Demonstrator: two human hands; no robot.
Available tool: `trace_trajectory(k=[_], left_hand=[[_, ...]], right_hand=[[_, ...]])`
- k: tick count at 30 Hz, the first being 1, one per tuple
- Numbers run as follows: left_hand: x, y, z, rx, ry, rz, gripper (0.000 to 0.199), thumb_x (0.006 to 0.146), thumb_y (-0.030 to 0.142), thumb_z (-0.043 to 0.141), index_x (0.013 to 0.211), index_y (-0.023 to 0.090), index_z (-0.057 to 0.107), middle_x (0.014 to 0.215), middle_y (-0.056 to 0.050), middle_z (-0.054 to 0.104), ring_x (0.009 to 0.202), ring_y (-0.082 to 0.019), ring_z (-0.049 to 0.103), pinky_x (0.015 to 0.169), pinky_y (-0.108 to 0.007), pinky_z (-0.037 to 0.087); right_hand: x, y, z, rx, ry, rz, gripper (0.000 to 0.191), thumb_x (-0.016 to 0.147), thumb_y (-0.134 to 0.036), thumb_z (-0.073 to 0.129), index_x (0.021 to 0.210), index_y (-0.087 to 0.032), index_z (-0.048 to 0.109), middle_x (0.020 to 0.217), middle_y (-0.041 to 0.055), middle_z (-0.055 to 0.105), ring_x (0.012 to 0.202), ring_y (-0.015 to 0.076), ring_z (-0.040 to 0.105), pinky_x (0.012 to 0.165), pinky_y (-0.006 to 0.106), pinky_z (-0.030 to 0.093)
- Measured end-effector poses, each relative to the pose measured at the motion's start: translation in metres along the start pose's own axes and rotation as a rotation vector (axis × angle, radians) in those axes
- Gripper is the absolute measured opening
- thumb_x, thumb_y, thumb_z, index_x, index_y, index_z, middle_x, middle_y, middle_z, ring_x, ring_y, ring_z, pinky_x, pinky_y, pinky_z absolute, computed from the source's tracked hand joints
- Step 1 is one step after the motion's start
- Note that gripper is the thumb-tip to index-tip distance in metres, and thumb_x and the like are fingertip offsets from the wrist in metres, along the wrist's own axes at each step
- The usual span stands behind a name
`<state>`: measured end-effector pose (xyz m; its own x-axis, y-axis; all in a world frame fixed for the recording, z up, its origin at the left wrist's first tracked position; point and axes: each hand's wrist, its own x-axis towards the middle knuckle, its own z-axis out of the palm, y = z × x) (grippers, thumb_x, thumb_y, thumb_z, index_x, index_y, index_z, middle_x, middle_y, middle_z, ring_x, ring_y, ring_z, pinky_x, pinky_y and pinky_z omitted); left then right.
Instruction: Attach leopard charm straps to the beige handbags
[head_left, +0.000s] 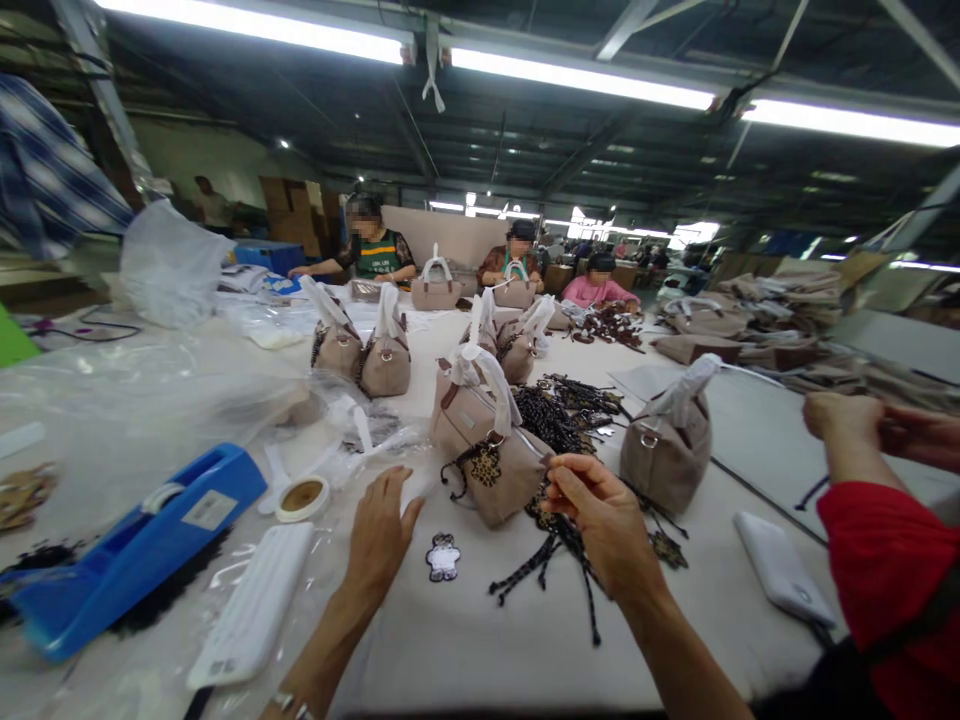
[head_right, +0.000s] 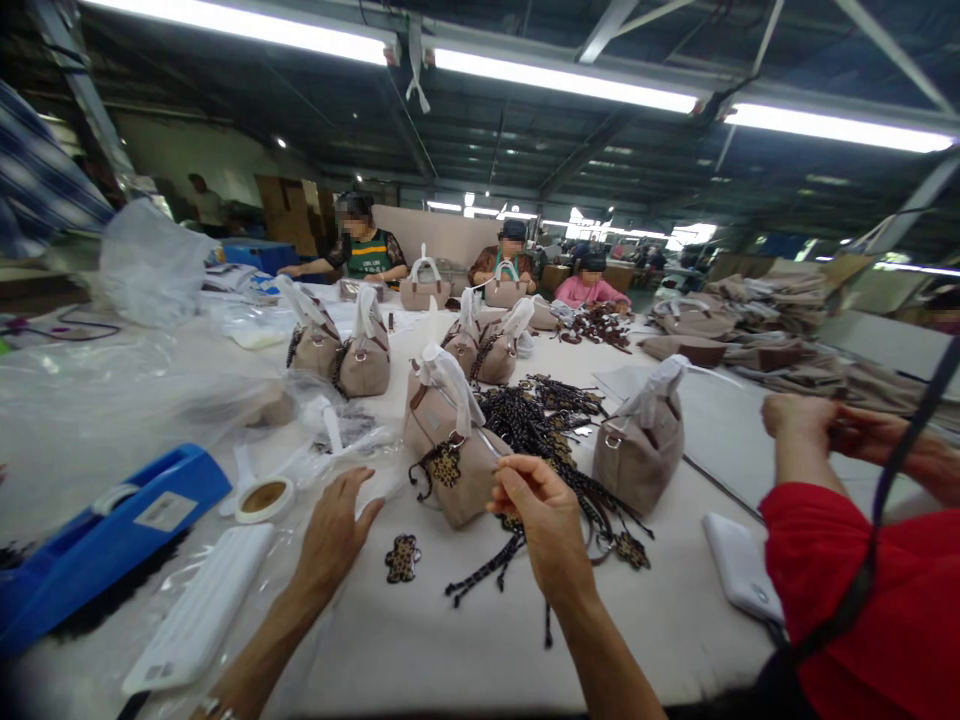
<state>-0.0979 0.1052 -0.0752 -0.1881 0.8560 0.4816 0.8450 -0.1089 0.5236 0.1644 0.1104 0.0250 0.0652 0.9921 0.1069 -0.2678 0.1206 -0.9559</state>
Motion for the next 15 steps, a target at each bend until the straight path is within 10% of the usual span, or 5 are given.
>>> trace_trajectory(k=[7, 15], left_hand=[[0.045, 0.089, 0.012, -0.256, 0.05, 0.125, 0.02, 0.084, 0.026, 0.059, 0.103, 0.022, 0.062, 0.105, -0.01, 0.065, 0.104, -0.028, 0.056, 0.096, -0.041, 0.04], [0.065, 0.09, 0.026, -0.594, -0.194, -0.157, 0.017, 0.076, 0.03, 0.062, 0.087, 0.018, 0.066, 0.082, -0.005, 0.068, 0.079, -0.021, 0.06, 0.074, -0.033, 0.044]], right_hand=[[-0.005, -0.012, -0.008, -0.416, -0.048, -0.231, 0.024, 0.073, -0.041, 0.072, 0.083, -0.019, 0.074, 0.077, 0.0037, 0.064, 0.06, 0.0139, 0.058, 0.055, 0.025, 0.05], [0.005, -0.003, 0.006, -0.639, -0.132, -0.322, 0.014, 0.079, -0.032, 0.066, 0.08, -0.02, 0.072, 0.079, 0.0043, 0.067, 0.069, 0.0171, 0.061, 0.065, 0.027, 0.05]])
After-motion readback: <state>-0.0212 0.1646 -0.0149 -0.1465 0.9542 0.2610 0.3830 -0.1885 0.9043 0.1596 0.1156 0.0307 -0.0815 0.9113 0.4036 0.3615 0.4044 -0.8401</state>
